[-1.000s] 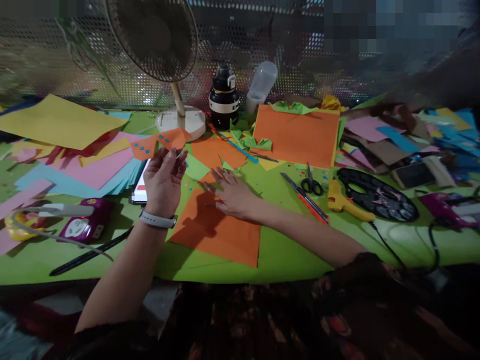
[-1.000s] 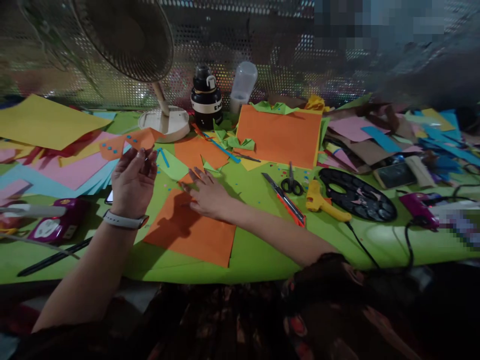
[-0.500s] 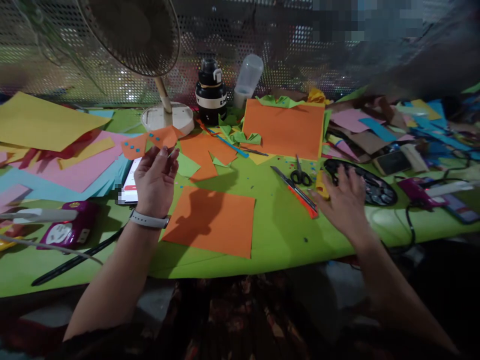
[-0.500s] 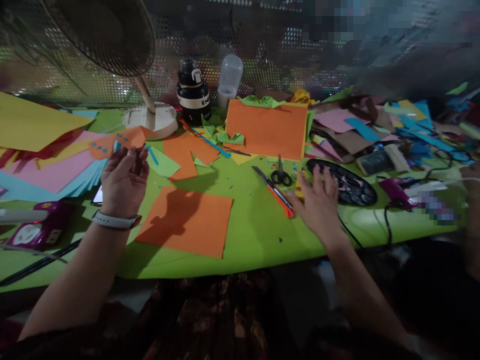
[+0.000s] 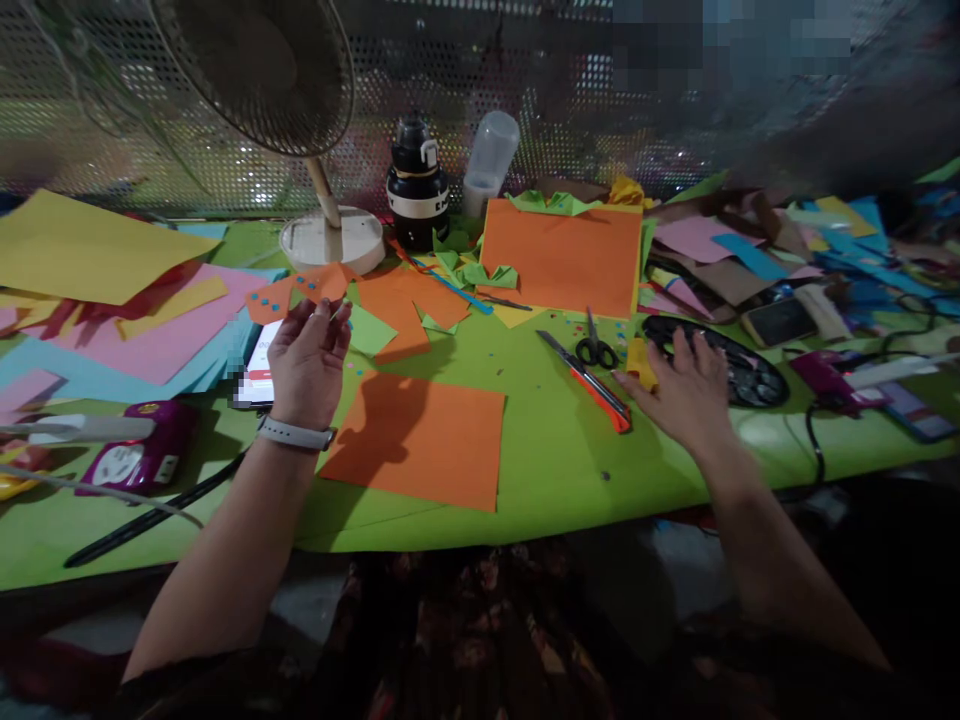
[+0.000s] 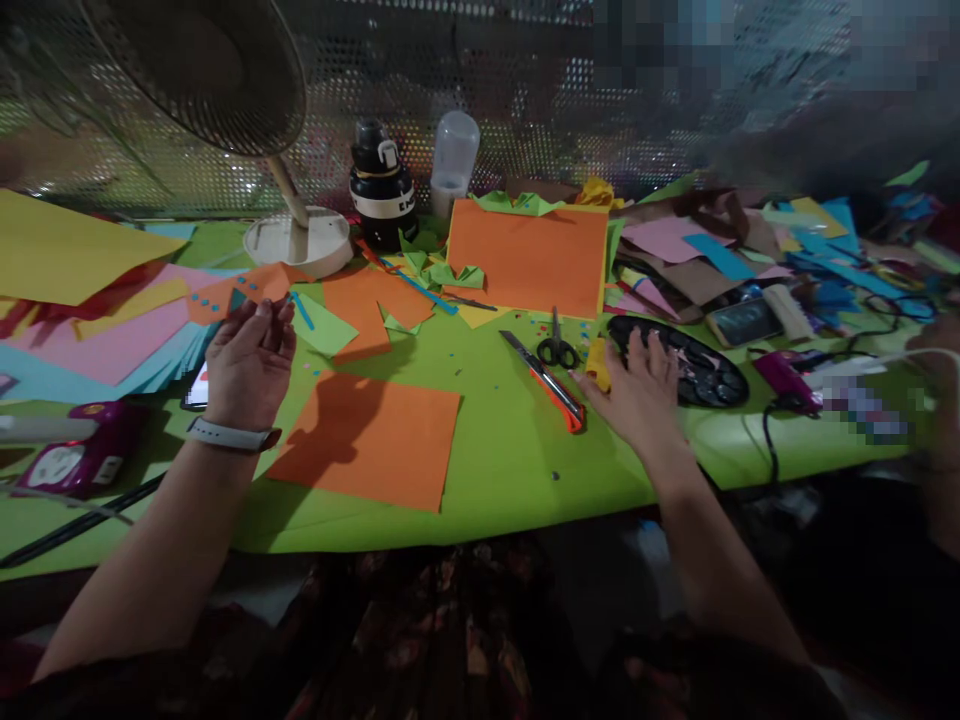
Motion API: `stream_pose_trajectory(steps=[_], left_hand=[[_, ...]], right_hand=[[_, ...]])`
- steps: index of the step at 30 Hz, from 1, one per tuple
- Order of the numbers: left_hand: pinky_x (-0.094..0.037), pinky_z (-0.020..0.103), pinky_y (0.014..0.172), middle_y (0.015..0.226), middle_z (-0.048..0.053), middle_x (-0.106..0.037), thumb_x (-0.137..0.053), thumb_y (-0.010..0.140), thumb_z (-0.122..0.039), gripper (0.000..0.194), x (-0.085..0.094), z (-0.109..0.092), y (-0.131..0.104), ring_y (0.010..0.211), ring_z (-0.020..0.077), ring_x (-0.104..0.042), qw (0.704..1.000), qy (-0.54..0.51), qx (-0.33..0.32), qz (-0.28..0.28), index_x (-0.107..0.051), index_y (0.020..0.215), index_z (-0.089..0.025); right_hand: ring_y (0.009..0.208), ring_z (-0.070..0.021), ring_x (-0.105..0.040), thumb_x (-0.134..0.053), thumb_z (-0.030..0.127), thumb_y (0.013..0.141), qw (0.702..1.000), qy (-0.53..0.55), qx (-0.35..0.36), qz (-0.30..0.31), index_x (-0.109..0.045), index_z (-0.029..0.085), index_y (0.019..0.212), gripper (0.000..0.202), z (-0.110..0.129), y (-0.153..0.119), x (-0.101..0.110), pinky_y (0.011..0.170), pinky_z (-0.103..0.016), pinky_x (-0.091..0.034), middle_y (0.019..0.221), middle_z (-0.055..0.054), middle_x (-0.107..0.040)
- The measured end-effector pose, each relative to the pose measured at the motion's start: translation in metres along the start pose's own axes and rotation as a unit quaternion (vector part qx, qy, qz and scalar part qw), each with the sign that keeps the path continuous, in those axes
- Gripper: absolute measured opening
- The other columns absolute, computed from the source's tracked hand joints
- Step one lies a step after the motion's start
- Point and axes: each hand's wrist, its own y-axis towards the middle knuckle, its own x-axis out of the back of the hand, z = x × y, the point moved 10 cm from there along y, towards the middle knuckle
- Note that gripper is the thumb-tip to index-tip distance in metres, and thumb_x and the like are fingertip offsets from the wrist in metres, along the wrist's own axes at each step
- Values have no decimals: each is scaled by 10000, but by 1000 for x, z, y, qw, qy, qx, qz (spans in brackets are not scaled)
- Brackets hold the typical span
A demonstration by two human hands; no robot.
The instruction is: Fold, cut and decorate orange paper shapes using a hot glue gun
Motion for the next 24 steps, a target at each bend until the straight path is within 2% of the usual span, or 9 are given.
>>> stream_pose_trajectory(steps=[4,9,12,14,16,17,20,22,24], left_hand=[[-555,184,688,930,1,-757,-747,789,-150,121,0,-1,0,931,141,-723,1000,-4,0,5,-674,829,-239],[-555,180,666,887,-7,-755,-729,795,-125,121,1,-2,-1,869,128,-727,1000,-23,3,-8,-671,822,-228],[-549,177,666,888,1,-751,-712,808,-113,116,0,-1,-3,868,122,-726,999,-33,11,-11,-673,817,-222],[-552,182,670,917,13,-753,-708,813,-118,109,-1,-1,-4,892,130,-724,999,-28,14,-12,-671,819,-221],[-557,183,668,929,19,-756,-707,817,-122,104,-3,-2,-5,895,135,-725,1000,-25,15,-10,-668,821,-218],[-559,181,664,922,18,-757,-706,818,-121,102,-4,-2,-5,885,134,-727,1000,-25,16,-9,-666,823,-215],[-556,166,651,883,6,-758,-717,805,-114,117,-3,-2,-5,839,125,-733,999,-35,15,-9,-657,832,-210],[-550,159,653,888,2,-758,-738,791,-128,134,-2,-3,-3,845,126,-738,999,-33,9,-10,-647,841,-213],[-545,156,660,907,3,-759,-757,781,-150,151,0,-5,-1,865,132,-740,1000,-29,1,-9,-640,849,-216]], right_hand=[[1468,-412,-193,-393,532,937,1000,4,11,-10,-543,107,1370,625,5,1,-9,1107,-657,-198,1507,-234,-420],[1408,-435,-314,-428,591,918,997,65,-39,-9,-467,112,1419,694,-9,1,-16,1096,-681,-203,1468,-257,-449],[1431,-450,-268,-448,627,905,995,82,-41,-41,-416,117,1461,755,-6,5,0,1122,-673,-143,1480,-281,-418],[1456,-433,-227,-448,640,905,994,89,-13,-54,-419,126,1468,763,16,11,15,1150,-647,-121,1512,-260,-383],[1475,-408,-207,-413,641,923,992,119,44,-14,-419,159,1476,733,60,20,23,1157,-643,-148,1553,-212,-346],[1488,-396,-183,-379,638,939,987,139,82,23,-420,189,1481,705,90,24,23,1162,-644,-151,1581,-176,-316],[1515,-377,-104,-338,674,940,950,194,219,112,-393,202,1505,738,199,26,27,1191,-623,-120,1630,-132,-236],[1523,-357,-77,-326,706,929,921,219,295,128,-386,193,1508,776,268,22,33,1209,-600,-86,1633,-123,-237],[1528,-336,-63,-326,720,922,903,222,348,116,-404,153,1490,806,324,18,40,1222,-579,-55,1637,-142,-214]])
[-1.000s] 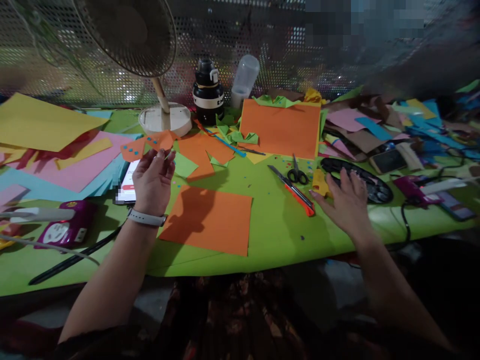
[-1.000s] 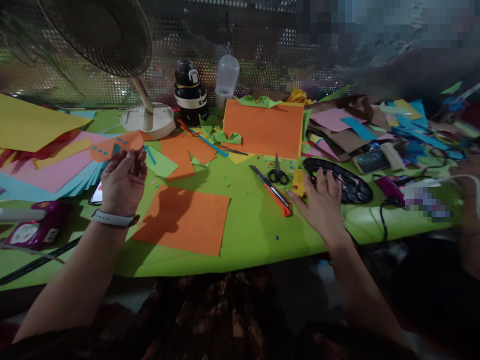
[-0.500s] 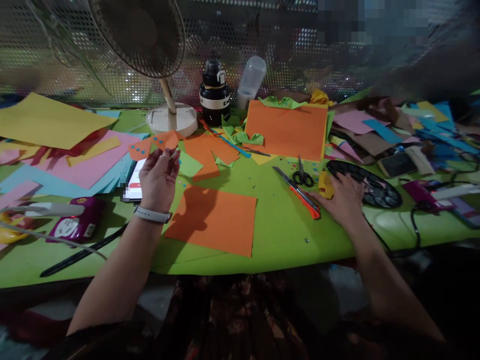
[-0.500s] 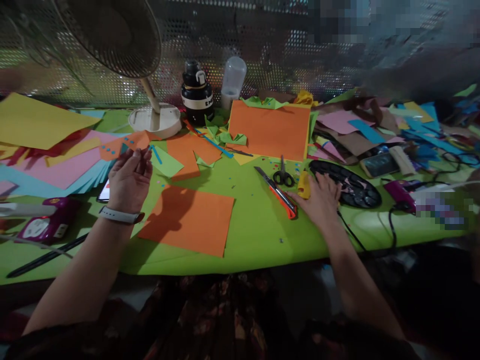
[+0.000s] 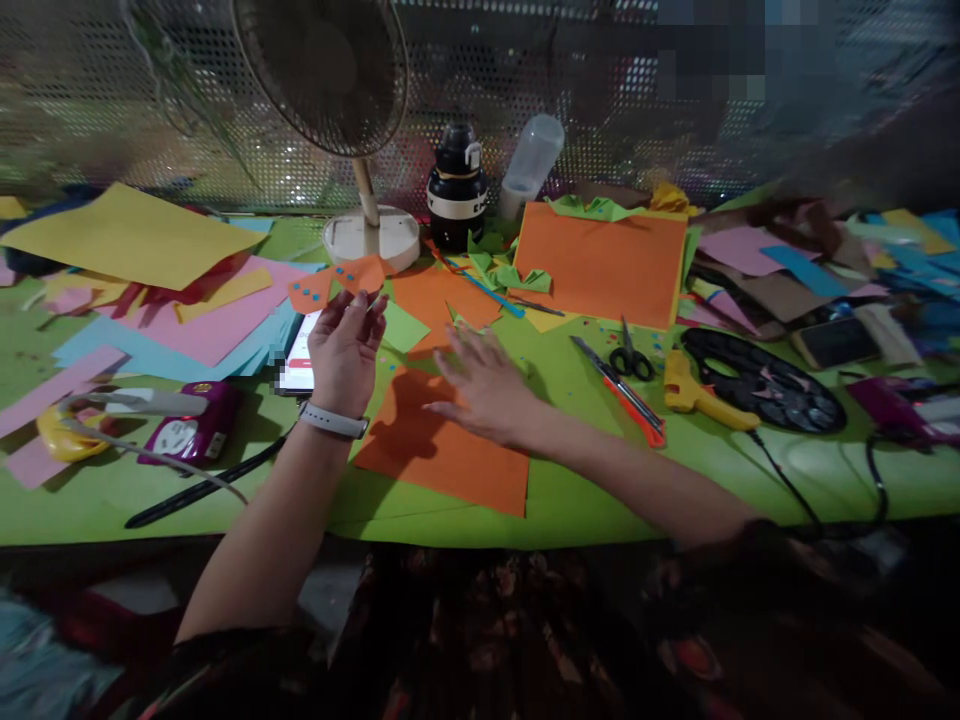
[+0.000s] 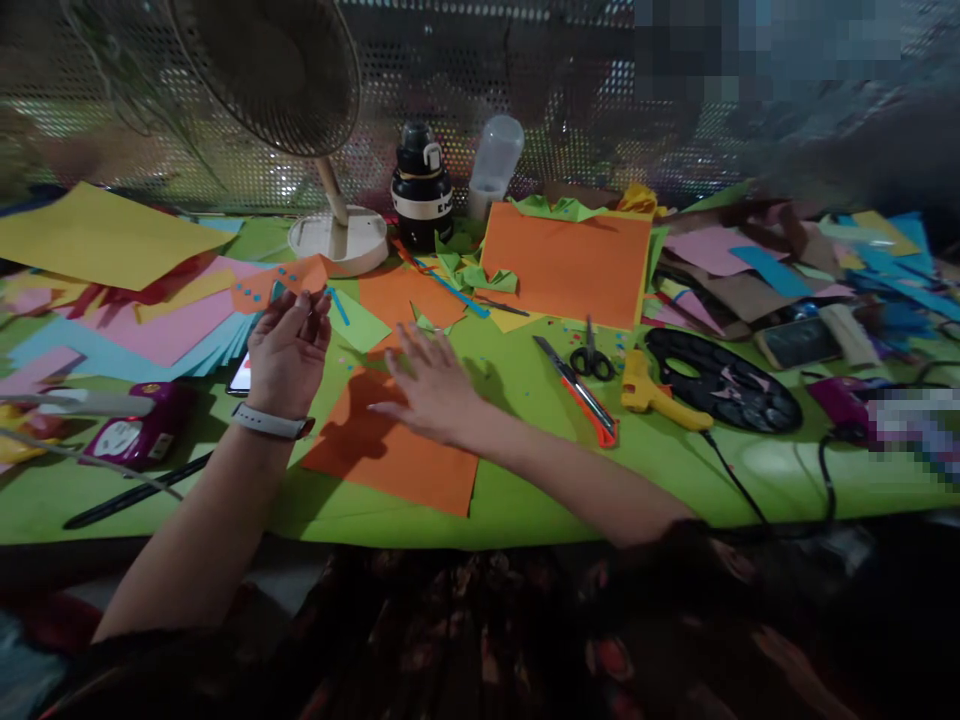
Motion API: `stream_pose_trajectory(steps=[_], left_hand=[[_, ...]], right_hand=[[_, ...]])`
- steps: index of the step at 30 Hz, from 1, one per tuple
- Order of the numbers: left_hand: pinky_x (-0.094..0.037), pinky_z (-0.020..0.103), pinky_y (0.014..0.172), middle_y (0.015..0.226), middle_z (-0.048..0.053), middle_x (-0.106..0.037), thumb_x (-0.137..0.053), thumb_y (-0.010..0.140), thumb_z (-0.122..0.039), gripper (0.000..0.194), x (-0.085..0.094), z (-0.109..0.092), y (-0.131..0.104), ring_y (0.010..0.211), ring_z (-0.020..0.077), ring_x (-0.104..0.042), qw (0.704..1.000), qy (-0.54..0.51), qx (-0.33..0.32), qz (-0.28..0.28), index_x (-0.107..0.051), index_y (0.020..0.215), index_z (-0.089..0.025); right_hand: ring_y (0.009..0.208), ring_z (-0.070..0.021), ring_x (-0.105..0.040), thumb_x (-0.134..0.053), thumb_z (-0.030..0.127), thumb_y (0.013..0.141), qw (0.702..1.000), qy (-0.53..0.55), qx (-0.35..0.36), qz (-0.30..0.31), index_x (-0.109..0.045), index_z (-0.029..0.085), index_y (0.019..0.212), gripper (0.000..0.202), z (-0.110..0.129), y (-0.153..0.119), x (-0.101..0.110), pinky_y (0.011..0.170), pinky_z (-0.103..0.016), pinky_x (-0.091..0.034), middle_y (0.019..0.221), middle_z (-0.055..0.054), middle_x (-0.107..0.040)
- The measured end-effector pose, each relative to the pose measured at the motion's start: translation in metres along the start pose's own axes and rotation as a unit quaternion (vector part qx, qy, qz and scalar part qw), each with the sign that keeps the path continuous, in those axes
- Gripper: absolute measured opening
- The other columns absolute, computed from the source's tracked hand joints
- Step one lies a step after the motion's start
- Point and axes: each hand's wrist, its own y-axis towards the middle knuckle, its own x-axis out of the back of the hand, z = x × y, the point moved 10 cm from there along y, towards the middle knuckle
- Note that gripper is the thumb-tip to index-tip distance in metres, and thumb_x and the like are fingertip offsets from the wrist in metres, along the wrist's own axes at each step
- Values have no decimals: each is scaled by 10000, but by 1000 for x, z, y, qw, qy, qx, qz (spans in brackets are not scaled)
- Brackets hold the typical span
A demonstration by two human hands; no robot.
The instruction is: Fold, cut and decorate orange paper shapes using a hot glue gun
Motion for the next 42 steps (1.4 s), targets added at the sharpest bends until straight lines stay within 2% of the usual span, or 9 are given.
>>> stream_pose_trajectory(steps=[3,7,18,23,26,32,34,37,42], left_hand=[[-544,162,673,911,4,-760,-744,788,-143,143,2,-1,1,875,135,-741,1000,-4,0,-3,-642,856,-217],[-546,177,675,899,5,-763,-708,803,-106,133,3,-1,0,851,136,-741,1000,-21,11,-16,-643,840,-216],[-536,194,700,903,13,-758,-748,769,-135,159,2,0,-2,857,140,-741,999,-30,9,-5,-638,855,-211],[-540,195,702,909,10,-763,-722,790,-119,136,3,-4,1,854,134,-739,1000,-27,2,-9,-655,860,-214],[-543,188,700,909,9,-767,-729,788,-125,144,4,-7,2,850,132,-739,1000,-26,-7,-12,-650,869,-214],[-541,185,665,889,22,-756,-796,732,-170,226,-17,28,-18,824,142,-745,997,14,67,46,-618,870,-192],[-540,189,659,887,34,-751,-800,729,-180,243,-29,45,-32,813,142,-744,989,50,113,78,-617,889,-177],[-541,198,658,874,45,-742,-793,740,-189,246,-45,62,-52,791,141,-740,974,105,157,123,-622,913,-154],[-552,234,670,906,65,-747,-759,774,-169,217,-68,81,-75,783,160,-742,956,133,201,165,-630,947,-141]], right_hand=[[1526,-326,-98,-374,687,930,1000,-22,20,-5,-466,116,1443,773,34,32,-15,1236,-546,-45,1621,-167,-243],[1512,-352,-154,-404,665,935,999,-30,19,-1,-484,73,1428,775,45,49,-28,1227,-581,-70,1608,-200,-253],[1505,-363,-180,-498,676,889,998,25,43,-50,-529,40,1369,798,54,63,-47,1214,-600,-13,1541,-247,-373],[1503,-338,-198,-614,575,862,989,143,-17,-42,-588,101,1336,671,25,67,-24,1220,-574,-63,1566,-194,-360],[1484,-292,-267,-653,467,833,944,312,-69,-75,-645,160,1282,544,-13,52,-3,1220,-508,-158,1538,-135,-430],[1371,-222,-467,-516,399,834,715,672,-125,-150,-744,263,1036,334,-78,-10,10,1208,-472,-217,1303,-8,-670],[1372,-217,-465,-496,415,842,674,705,-127,-178,-754,276,963,318,-93,-28,13,1216,-463,-198,1251,11,-699],[1423,-211,-397,-482,484,875,673,703,-117,-198,-756,310,960,336,-107,-44,20,1233,-464,-127,1293,46,-674],[1513,-191,-199,-452,538,918,725,647,-96,-215,-708,369,1152,385,-105,-58,34,1238,-471,-12,1479,104,-509]])
